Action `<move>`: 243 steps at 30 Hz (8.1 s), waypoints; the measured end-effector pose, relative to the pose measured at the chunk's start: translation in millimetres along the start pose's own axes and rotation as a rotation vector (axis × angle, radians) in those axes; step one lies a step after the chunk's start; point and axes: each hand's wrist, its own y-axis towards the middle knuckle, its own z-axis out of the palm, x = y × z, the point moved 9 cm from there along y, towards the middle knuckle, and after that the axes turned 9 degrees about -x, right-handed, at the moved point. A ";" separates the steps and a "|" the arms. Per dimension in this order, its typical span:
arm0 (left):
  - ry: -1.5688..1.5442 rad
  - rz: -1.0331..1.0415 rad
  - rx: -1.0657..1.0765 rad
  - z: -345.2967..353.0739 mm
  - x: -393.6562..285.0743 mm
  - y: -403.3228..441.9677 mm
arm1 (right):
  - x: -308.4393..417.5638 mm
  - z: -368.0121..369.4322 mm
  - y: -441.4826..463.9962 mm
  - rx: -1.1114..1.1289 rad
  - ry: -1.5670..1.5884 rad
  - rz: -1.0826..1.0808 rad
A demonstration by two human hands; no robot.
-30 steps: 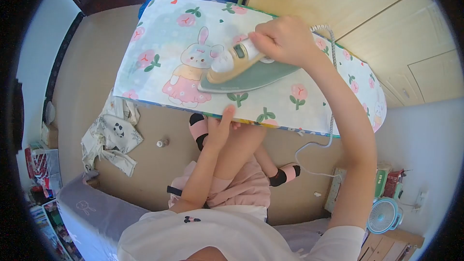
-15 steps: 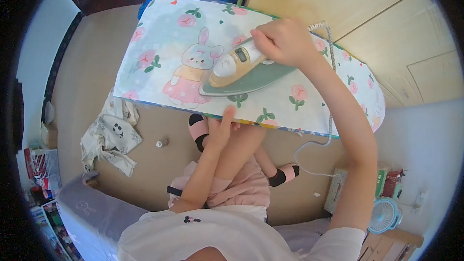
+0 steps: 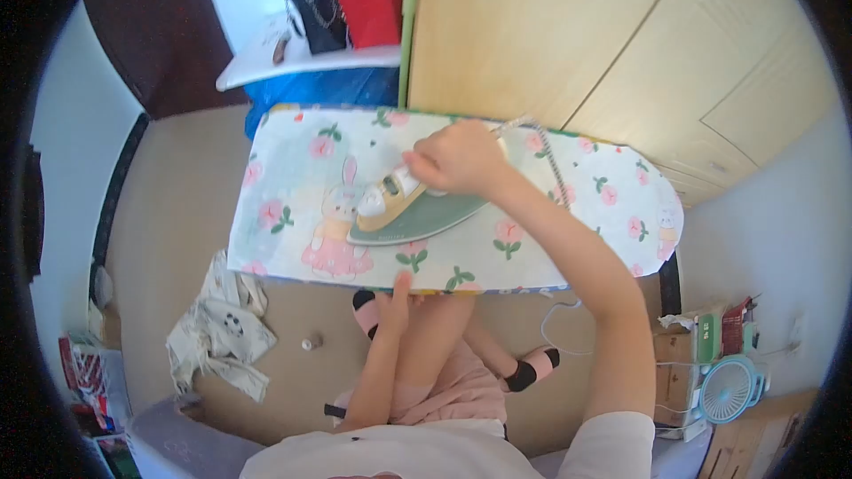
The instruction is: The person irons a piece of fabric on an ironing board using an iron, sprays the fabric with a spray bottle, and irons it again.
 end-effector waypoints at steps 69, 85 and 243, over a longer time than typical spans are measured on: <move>0.524 2.031 -0.066 53.9 -435.0 -211.5 | 1.2 -5.7 0.4 -0.019 0.029 0.068; 0.298 -0.098 -0.053 -79.1 -23.1 -145.5 | -3.0 -1.2 -1.1 0.032 0.035 0.174; 0.253 -0.454 0.386 16.4 -9.5 -108.3 | 71.3 -54.4 -49.6 0.150 0.160 -0.200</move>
